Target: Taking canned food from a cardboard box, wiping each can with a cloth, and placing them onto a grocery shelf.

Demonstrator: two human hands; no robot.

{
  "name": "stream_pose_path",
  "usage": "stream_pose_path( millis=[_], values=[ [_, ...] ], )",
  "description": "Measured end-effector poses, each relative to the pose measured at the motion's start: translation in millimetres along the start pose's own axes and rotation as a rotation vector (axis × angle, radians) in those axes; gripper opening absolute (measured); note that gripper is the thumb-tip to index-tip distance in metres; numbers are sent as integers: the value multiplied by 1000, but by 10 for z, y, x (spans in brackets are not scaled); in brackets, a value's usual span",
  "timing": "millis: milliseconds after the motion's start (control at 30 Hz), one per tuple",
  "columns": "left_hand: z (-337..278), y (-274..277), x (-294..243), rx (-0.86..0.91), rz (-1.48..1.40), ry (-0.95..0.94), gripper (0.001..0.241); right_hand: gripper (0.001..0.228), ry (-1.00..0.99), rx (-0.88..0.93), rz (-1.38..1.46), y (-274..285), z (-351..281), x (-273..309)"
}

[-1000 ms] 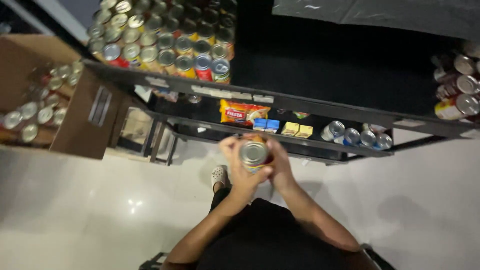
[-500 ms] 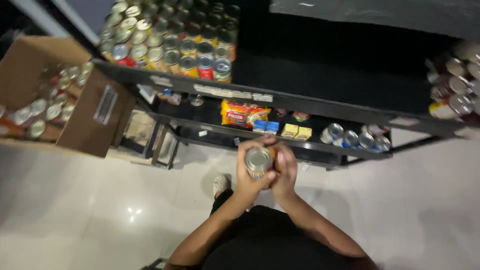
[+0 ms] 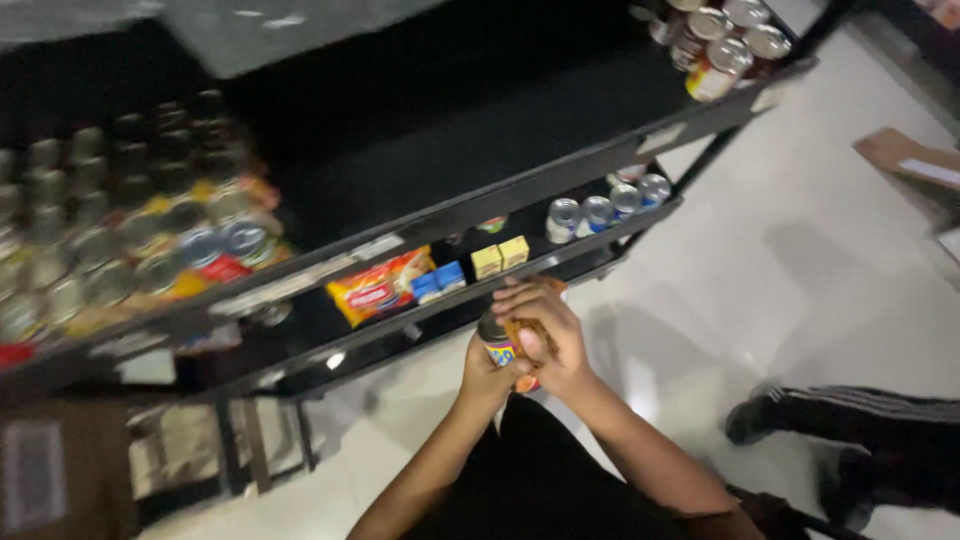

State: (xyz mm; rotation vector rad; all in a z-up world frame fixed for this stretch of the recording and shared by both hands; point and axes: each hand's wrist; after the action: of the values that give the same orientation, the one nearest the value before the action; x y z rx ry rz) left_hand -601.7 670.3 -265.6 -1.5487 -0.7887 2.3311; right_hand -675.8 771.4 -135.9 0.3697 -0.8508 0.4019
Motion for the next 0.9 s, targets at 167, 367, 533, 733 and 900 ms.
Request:
stream_pose_path(
  millis=[167,367,533,733,900],
  values=[
    [146,159,322,33,-22,26,96,38,-38,-21,-31,25,-176,-490],
    [329,499,698,109,222,-124,108,42,-86,-47,-30,-52,-396,-1120],
    [432,717,957,97,377,-154,108,43,-85,-120,11,-125,-509,-1590],
    [425,979,1117,83,410,-112,105,42,-105,-105,53,-104,-501,-1814],
    [525,919,867,176,827,-4,120,30,-150,197,74,120,-349,-1878]
  ],
)
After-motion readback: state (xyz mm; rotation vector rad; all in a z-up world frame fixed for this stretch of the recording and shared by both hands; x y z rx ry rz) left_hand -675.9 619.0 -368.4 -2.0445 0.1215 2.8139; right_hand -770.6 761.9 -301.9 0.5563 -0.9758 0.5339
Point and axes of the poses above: each hand's wrist, its own z-axis towards the middle knuckle, its own y-axis out of the back of the hand, x = y × z, and after that the axes turned 8 degrees about -y, right-handed
